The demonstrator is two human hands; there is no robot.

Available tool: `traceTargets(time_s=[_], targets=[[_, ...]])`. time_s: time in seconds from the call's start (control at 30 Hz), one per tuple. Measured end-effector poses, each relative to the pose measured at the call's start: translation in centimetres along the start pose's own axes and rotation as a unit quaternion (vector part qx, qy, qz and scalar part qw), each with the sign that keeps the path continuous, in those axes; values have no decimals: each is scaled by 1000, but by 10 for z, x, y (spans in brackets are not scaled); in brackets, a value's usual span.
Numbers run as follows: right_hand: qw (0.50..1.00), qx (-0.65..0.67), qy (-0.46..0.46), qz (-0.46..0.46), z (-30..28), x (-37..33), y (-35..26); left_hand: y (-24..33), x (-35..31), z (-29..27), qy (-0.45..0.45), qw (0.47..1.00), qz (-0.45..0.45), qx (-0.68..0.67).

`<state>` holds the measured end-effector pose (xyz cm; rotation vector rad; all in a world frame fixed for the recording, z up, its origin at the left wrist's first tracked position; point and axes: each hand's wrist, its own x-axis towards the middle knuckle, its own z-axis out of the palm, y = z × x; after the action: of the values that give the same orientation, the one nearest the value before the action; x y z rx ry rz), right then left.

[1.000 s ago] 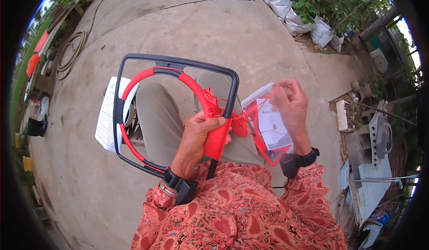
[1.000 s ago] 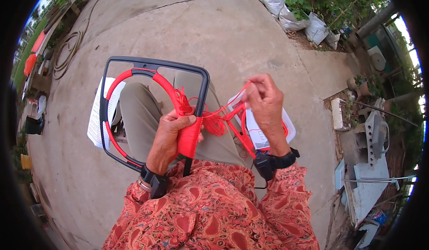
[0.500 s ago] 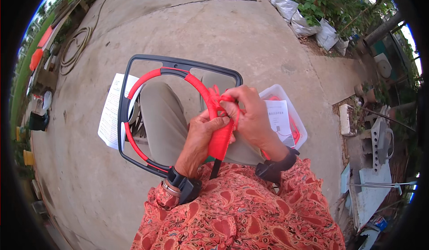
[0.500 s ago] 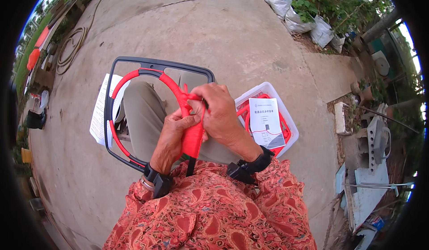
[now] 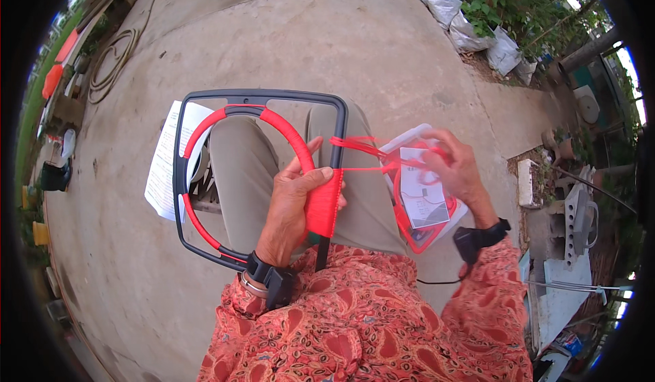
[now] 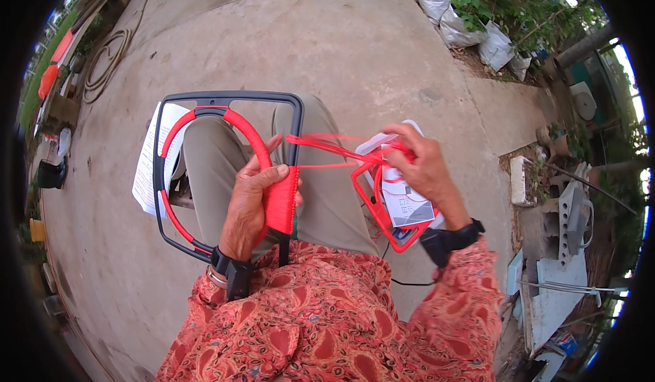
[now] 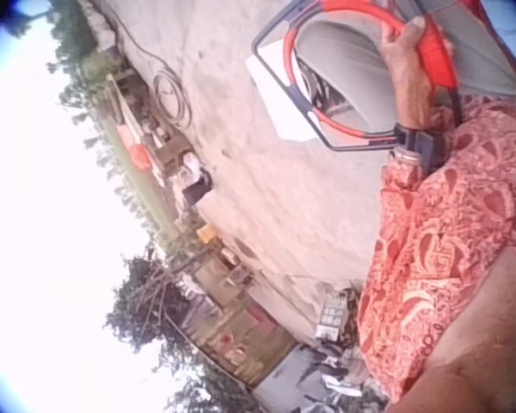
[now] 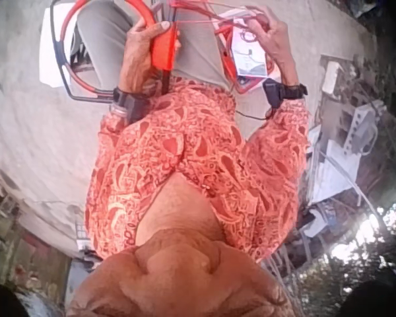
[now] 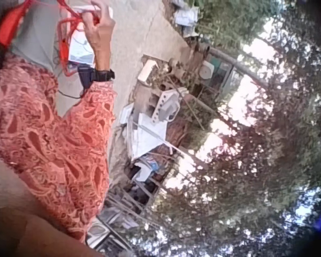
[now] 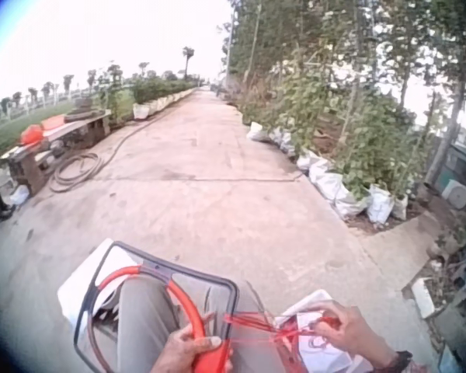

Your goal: Wrapping a red cord around a furniture frame section.

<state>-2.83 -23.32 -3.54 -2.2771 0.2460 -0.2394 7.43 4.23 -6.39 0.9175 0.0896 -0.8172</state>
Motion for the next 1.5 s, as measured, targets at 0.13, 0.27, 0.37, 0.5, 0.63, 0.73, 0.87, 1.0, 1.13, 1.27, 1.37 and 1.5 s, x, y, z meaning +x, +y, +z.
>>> traceTargets(time_s=[0.13, 0.27, 0.37, 0.5, 0.63, 0.73, 0.87, 1.0, 1.13, 1.27, 1.37, 1.5], targets=[[966, -153, 40, 206, -81, -61, 141, 2, -1, -2, 15, 1000, 6, -10], [834, -492, 90, 233, -149, -157, 233, 0, 2, -5, 19, 999, 25, -32], [866, -411, 160, 234, -114, -141, 236, 1, -2, -3, 18, 1000, 5, 12], [964, -56, 124, 227, -21, -54, 132, 1, -2, 3, 14, 999, 3, 33], [967, 232, -2, 104, 45, -14, 7, -1, -3, 6, 11, 999, 9, 36], [960, 255, -80, 85, 79, -7, -27, -5, -1, 6, -3, 999, 13, 34], [964, 179, -165, 110, 67, -10, -21, -1, -3, 6, -11, 999, 11, 29], [967, 140, -89, 196, 27, -42, 62, 2, -4, -2, 24, 999, 27, 0], [921, 105, -9, 376, -19, -86, 195, -1, 0, -1, 5, 1000, 10, 6], [943, -164, -3, 291, -21, -96, 228, 0, 3, 0, 15, 1000, -1, 24], [967, -225, 47, 106, 11, -55, 169, -1, 0, -1, 23, 1000, 10, 12], [988, 134, -3, 74, 51, -5, 26, -2, -1, 2, 20, 999, 8, 26]])
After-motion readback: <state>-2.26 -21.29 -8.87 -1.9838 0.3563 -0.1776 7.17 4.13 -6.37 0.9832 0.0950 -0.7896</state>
